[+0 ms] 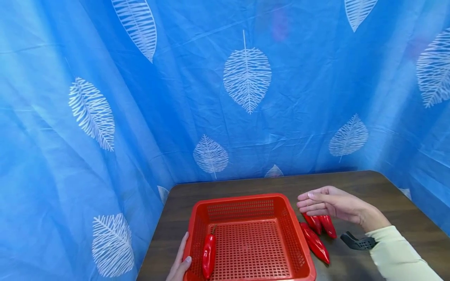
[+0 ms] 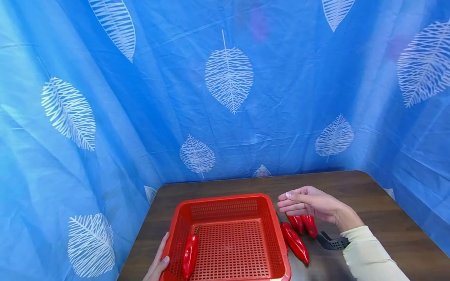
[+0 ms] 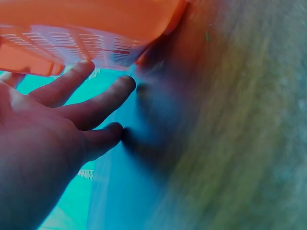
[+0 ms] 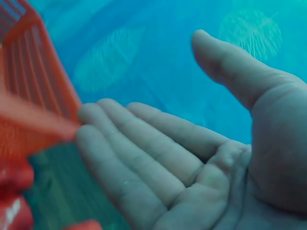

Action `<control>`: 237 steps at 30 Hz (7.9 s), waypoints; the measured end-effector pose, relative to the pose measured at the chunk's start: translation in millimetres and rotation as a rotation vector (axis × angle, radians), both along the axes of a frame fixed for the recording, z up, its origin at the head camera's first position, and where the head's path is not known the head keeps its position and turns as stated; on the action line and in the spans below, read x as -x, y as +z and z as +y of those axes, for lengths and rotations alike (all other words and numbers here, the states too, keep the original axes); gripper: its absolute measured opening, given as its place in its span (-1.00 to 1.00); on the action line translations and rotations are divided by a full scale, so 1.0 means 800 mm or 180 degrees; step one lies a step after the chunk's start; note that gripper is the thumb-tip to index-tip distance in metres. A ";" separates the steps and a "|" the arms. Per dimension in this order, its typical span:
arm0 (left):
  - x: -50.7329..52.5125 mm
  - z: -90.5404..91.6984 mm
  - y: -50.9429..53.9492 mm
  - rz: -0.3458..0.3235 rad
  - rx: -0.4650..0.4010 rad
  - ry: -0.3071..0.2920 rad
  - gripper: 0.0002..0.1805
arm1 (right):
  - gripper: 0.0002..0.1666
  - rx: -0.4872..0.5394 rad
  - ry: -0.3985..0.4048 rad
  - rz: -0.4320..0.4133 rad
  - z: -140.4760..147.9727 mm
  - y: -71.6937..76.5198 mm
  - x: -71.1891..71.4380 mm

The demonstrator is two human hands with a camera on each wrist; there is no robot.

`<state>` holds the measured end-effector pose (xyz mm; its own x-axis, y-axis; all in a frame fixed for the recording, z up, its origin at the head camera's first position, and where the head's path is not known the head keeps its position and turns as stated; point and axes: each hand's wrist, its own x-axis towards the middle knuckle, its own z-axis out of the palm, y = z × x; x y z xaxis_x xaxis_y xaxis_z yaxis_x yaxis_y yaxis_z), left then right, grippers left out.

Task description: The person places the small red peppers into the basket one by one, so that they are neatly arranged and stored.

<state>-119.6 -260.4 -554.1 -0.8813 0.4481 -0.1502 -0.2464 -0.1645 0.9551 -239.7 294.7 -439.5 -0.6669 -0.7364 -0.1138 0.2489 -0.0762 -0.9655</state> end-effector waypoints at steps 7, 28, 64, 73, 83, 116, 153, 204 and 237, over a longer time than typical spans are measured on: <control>-0.001 0.002 0.001 -0.0023 -0.0004 -0.0008 -0.03 | -0.44 -0.0032 -0.0032 -0.0207 0.060 -0.013 -0.005; -0.002 0.004 0.001 0.0036 0.0059 0.0111 -0.03 | -0.52 -0.0319 -0.0494 -0.0475 0.131 -0.057 -0.006; 0.001 0.003 0.003 0.0022 0.0000 0.0099 -0.05 | -0.55 -0.3139 -0.1665 0.0449 0.048 -0.075 0.025; 0.004 0.009 0.005 0.0144 0.0034 0.0105 -0.04 | -0.62 -0.3427 -0.1679 0.0740 0.040 -0.074 0.033; 0.005 0.012 0.000 0.0130 0.0082 0.0138 -0.05 | -0.72 -0.3384 -0.1596 0.0722 0.041 -0.075 0.042; 0.001 0.020 0.006 -0.0185 0.0085 0.0276 -0.03 | -0.65 -0.0127 -0.1684 -0.0185 0.062 -0.043 -0.025; -0.008 0.017 0.012 -0.0162 0.0072 0.0213 -0.07 | -0.34 -0.0134 -0.1379 0.0272 -0.184 0.020 -0.044; -0.003 0.015 0.007 0.0044 -0.0026 0.0115 -0.06 | -0.88 -0.1528 -0.1073 -0.0063 -0.362 -0.076 -0.020; 0.006 0.000 -0.020 0.0320 -0.0373 -0.0091 -0.09 | -0.63 -0.2131 -0.1102 0.0578 -0.357 -0.070 -0.022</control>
<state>-124.3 -260.1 -570.0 -0.8759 0.4825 -0.0070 -0.1567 -0.2705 0.9499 -222.2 9.3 -495.5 -0.8973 -0.2956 -0.3280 0.1505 0.4935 -0.8566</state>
